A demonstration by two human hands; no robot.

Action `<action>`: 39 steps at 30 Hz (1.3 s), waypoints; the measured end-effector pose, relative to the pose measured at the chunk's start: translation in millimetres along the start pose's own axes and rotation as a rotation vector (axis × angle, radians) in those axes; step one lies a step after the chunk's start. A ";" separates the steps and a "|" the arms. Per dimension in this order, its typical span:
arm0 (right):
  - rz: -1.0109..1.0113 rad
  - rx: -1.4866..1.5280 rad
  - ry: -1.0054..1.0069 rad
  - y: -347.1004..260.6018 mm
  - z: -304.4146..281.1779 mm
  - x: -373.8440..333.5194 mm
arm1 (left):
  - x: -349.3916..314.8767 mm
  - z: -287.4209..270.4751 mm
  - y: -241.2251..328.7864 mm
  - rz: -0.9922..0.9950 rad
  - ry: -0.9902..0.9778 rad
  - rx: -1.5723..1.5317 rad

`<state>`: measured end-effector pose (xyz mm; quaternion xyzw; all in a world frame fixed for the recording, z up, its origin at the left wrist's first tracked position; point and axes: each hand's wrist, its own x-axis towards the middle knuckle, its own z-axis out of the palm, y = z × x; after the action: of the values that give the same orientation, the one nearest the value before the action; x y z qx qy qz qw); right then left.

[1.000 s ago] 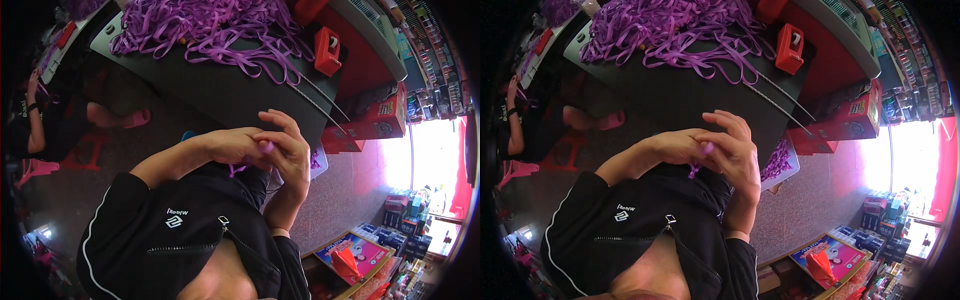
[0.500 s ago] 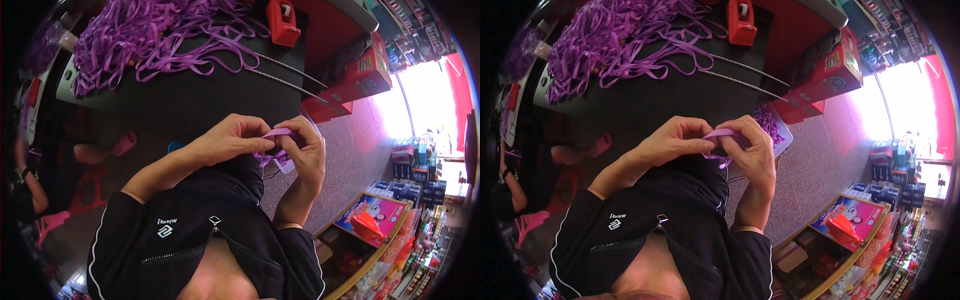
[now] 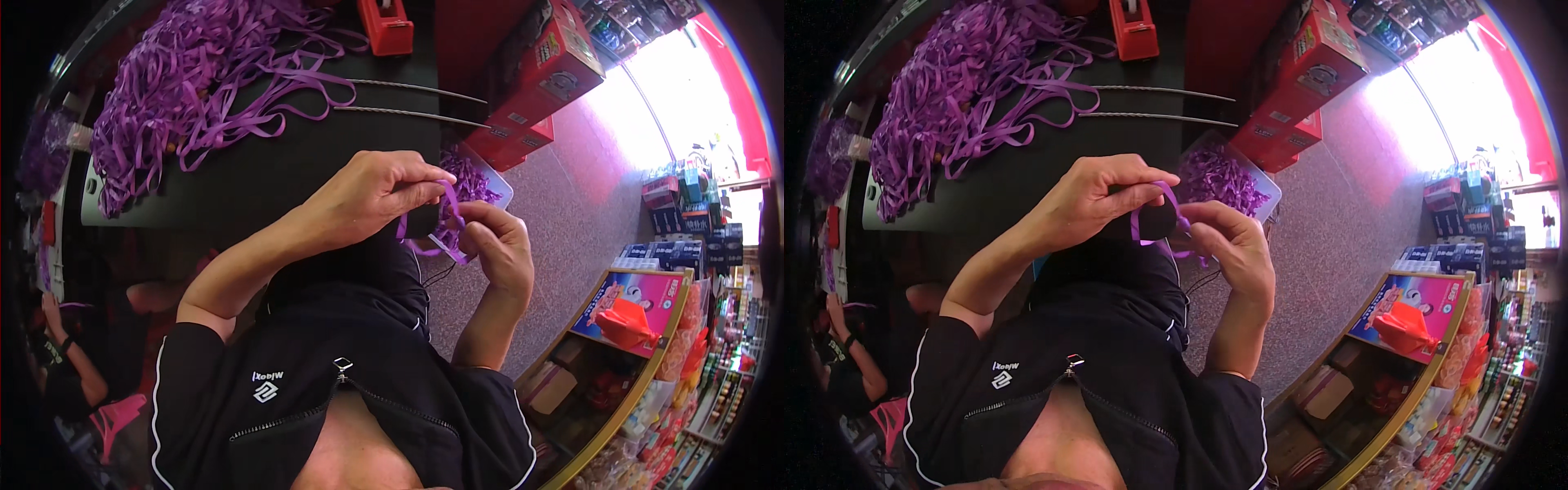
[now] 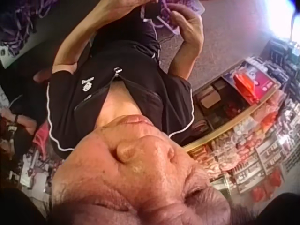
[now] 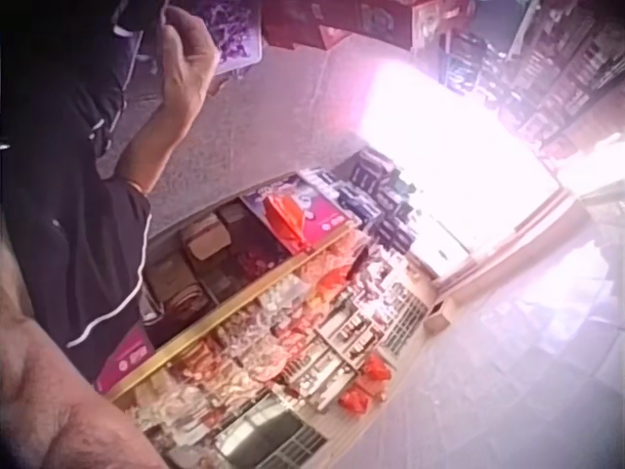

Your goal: Processing or assembling purple lanyards/ribbons at a workstation.

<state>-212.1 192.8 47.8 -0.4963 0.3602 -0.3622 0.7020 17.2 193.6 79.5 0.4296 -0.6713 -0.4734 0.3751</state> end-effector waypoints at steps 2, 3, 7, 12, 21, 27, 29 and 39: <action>-0.036 -0.106 0.067 8.2 -10.7 -0.9 | 16.2 0.7 -2.1 0.091 -0.064 0.198; -0.045 -0.118 0.108 10.8 -18.2 -2.6 | 25.1 3.4 -1.6 0.116 -0.084 0.208; -0.160 -0.004 0.248 9.8 -41.0 -5.2 | 71.7 16.0 -6.0 0.271 -0.197 0.300; -0.270 0.067 0.374 7.3 -80.8 34.2 | 128.8 15.0 -21.3 0.488 -0.133 0.546; -0.217 0.194 0.283 19.7 -127.7 147.9 | 136.9 -15.7 -28.9 0.116 -0.007 0.465; -0.088 0.223 0.004 25.5 -113.1 173.8 | 149.7 -40.3 -49.8 0.080 0.150 0.491; -0.074 0.164 0.004 29.4 -113.7 171.7 | 155.5 -37.3 -54.9 0.117 0.116 0.481; -0.120 0.326 0.070 63.2 -92.5 185.5 | 179.2 -15.9 -68.1 0.069 0.083 0.549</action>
<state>-193.9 7.4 -62.8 -0.3836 0.2905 -0.4742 0.7373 -15.9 9.2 35.9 0.5113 -0.7726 -0.2425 0.2877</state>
